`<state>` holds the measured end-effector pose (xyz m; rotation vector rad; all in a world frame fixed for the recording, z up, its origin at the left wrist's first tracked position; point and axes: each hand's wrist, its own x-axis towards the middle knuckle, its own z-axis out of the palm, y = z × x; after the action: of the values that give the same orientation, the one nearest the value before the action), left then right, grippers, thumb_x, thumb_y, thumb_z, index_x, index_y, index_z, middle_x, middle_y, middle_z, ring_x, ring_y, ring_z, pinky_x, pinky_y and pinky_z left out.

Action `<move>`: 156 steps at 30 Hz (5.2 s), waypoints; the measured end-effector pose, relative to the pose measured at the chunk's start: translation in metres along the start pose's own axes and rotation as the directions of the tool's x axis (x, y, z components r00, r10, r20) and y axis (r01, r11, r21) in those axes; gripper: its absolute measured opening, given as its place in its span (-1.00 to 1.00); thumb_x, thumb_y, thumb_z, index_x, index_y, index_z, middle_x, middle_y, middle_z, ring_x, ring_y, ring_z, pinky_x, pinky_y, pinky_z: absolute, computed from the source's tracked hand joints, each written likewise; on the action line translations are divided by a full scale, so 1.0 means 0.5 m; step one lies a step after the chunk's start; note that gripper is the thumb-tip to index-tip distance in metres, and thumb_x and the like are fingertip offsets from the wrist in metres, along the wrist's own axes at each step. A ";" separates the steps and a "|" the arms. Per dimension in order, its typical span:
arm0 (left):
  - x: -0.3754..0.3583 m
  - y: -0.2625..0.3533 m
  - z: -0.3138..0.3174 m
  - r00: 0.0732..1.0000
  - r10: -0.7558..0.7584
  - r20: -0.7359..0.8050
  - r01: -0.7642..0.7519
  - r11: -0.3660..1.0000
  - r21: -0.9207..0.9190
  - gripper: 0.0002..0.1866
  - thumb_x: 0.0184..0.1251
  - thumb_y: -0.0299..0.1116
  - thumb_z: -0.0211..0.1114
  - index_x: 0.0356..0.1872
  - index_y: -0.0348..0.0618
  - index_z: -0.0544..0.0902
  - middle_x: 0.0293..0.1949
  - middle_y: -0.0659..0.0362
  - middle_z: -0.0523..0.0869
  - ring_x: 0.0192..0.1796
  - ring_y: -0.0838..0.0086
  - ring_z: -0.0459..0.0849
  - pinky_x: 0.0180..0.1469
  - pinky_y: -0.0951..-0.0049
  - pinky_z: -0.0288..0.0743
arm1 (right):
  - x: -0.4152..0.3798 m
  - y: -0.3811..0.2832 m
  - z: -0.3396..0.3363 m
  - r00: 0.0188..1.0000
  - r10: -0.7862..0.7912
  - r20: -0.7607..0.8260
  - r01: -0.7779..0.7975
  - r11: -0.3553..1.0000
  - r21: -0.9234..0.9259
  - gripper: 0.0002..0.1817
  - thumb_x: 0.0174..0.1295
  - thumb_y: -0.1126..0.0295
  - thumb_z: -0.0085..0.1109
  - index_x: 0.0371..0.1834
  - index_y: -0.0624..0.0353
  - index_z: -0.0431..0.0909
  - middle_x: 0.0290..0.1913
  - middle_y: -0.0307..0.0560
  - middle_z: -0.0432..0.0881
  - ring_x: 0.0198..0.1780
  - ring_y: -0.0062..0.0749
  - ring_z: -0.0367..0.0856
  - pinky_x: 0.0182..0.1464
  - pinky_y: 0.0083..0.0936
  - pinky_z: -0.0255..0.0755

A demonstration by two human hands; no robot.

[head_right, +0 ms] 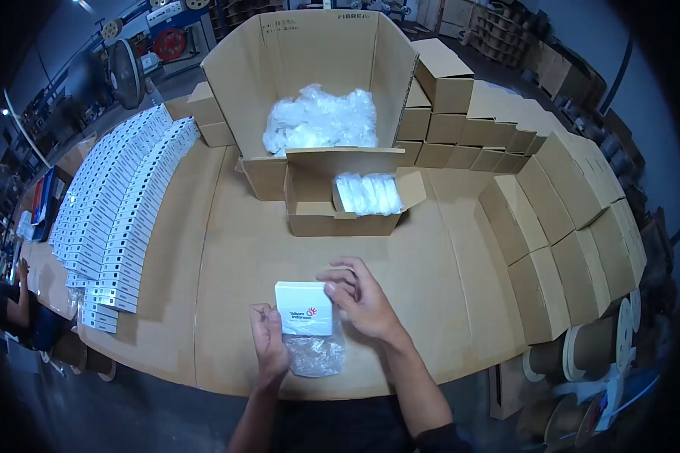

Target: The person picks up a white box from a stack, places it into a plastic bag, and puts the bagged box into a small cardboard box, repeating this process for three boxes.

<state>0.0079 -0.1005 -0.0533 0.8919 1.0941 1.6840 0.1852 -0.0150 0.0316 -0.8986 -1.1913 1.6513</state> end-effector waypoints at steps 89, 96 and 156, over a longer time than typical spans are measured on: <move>0.236 0.175 0.007 0.878 0.050 0.476 -0.444 0.457 0.771 -0.18 0.39 -0.36 0.42 0.63 0.06 0.25 0.36 -0.11 0.48 0.37 -0.05 0.52 0.41 0.04 0.43 | 0.121 -0.172 -0.011 0.783 -0.573 0.243 0.498 0.342 -0.797 -0.80 0.25 0.56 0.40 -0.16 0.27 0.56 -0.23 0.04 0.54 -0.33 -0.09 0.69 -0.30 -0.21 0.62; 0.290 0.112 0.013 0.803 0.106 0.586 -0.587 -0.026 0.809 -0.08 0.31 -0.24 0.48 0.67 0.05 0.20 0.35 0.02 0.51 0.24 0.10 0.54 0.30 -0.05 0.37 | 0.208 -0.109 -0.013 0.722 -0.667 0.185 0.410 0.197 -0.890 -0.78 0.26 0.59 0.35 -0.12 0.23 0.50 -0.20 0.12 0.52 -0.32 0.12 0.68 -0.31 -0.05 0.58; 0.029 0.382 -0.682 0.836 0.528 0.150 -0.027 -0.233 0.972 -0.53 0.22 -0.54 0.33 0.21 -0.11 0.70 0.04 0.19 0.64 0.21 0.26 0.60 0.22 0.17 0.52 | 0.271 0.207 0.808 0.398 -0.084 0.914 0.917 0.023 -0.398 -0.34 0.21 0.58 0.12 0.47 0.05 0.40 0.48 -0.03 0.42 0.54 0.09 0.28 0.42 0.02 0.27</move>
<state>-0.3598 -0.2178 0.0086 2.0265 2.8524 0.8938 -0.2531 -0.0322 0.0363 -0.0949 -2.8055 0.2526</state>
